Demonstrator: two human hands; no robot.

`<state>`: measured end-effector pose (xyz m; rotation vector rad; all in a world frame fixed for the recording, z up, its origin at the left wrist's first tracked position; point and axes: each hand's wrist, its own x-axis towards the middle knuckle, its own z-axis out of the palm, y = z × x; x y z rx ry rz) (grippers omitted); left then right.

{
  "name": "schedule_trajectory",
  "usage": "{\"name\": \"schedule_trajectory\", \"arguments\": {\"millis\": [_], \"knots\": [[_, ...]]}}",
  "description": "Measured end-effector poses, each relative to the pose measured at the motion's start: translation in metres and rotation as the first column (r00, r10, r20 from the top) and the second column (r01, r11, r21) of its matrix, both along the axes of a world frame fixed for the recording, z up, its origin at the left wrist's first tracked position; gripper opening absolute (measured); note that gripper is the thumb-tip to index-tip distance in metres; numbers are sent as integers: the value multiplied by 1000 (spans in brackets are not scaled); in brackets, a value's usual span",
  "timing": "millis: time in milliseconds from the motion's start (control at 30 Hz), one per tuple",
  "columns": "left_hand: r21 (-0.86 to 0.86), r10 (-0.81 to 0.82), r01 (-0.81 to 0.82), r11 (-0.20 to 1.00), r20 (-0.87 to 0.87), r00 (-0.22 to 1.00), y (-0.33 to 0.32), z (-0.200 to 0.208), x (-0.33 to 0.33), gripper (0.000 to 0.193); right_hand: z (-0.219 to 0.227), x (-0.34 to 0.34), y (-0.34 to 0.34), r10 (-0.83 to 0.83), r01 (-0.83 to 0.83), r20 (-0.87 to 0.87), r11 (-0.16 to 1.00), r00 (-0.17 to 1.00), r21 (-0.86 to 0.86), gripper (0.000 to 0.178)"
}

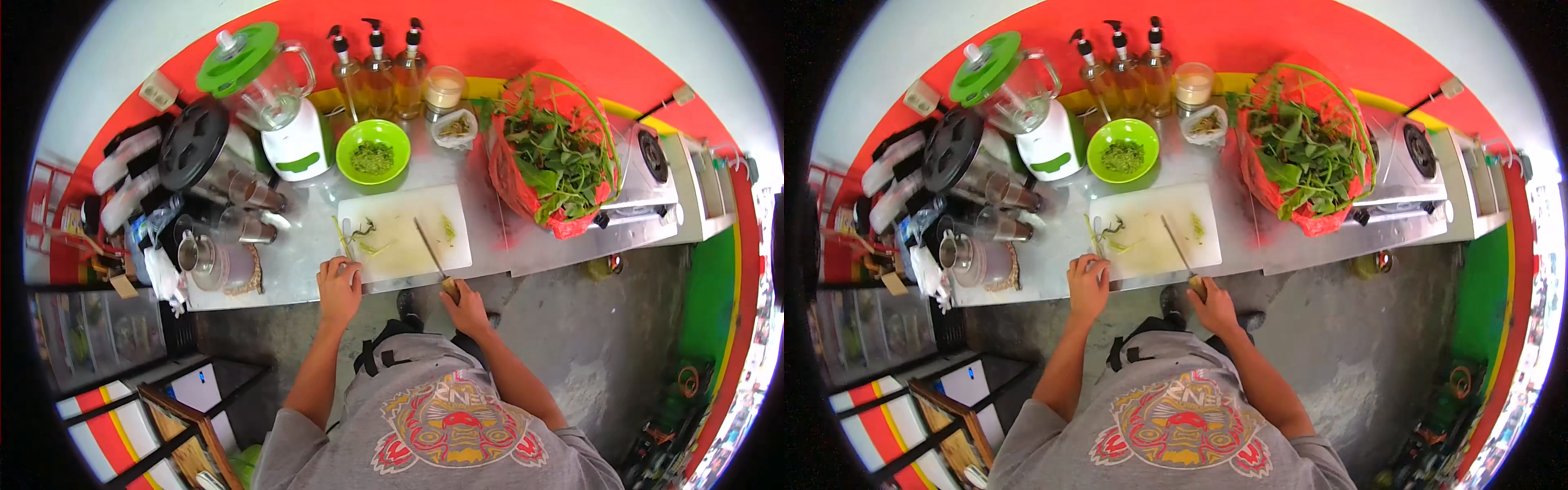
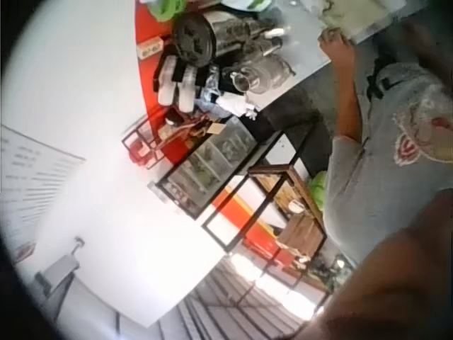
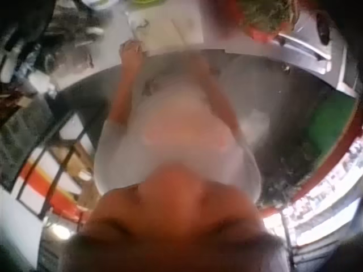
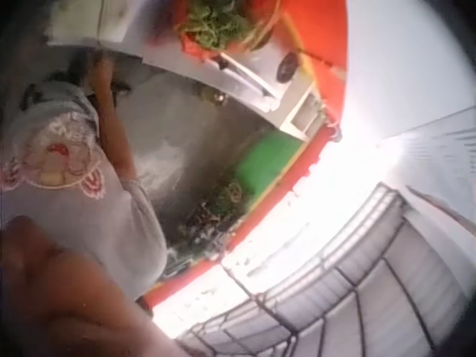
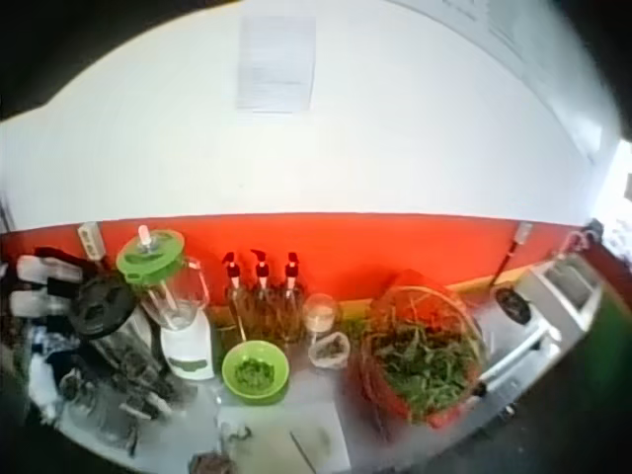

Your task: The person prepares lemongrass by peeling away the outer layers by hand and then slicing the stalks into small pieces on a white cutting board.

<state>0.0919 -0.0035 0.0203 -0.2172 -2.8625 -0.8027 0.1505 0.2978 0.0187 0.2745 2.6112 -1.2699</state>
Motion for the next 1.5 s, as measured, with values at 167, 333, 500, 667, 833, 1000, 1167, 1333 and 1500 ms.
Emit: {"name": "schedule_trajectory", "arguments": {"millis": [167, 333, 500, 667, 833, 1000, 1167, 1333, 1500], "knots": [[32, 45, -44, 999, -27, 999, 8, 5, -8, 36, 2, -4, 18, 60, -67, 73, 993, 996, 97, 43], [37, -69, 69, 997, -4, 998, 29, -2, -32, 40, -2, -17, 31, -31, 29, 15, 994, 999, 103, 44], [-20, -79, 79, 997, -26, 997, 40, -20, -45, 26, 12, -31, 24, -81, 79, 25, 994, 996, 75, 38], [20, -76, 78, 997, -90, 993, 60, -18, -52, 13, 14, -19, 1, -47, 47, 7, 998, 999, 41, 40], [105, -188, 198, 975, -99, 977, 88, -26, -45, 14, 0, -13, -15, 10, -10, -2, 995, 1000, 100, 41], [98, -235, 255, 962, -178, 956, 99, -29, -38, 14, -2, -22, -29, -25, 17, 26, 960, 999, 281, 43], [106, -238, 272, 957, -258, 937, 97, -41, -34, 13, 0, -24, -30, 14, -38, 70, 937, 997, 348, 46], [113, -267, 302, 947, -249, 931, 97, -44, -35, 14, 1, -21, -36, 48, -75, 81, 925, 996, 371, 46], [53, -297, 313, 948, -194, 935, 97, -43, -32, 19, 4, -21, -33, 64, -101, 118, 932, 991, 349, 46]]}}
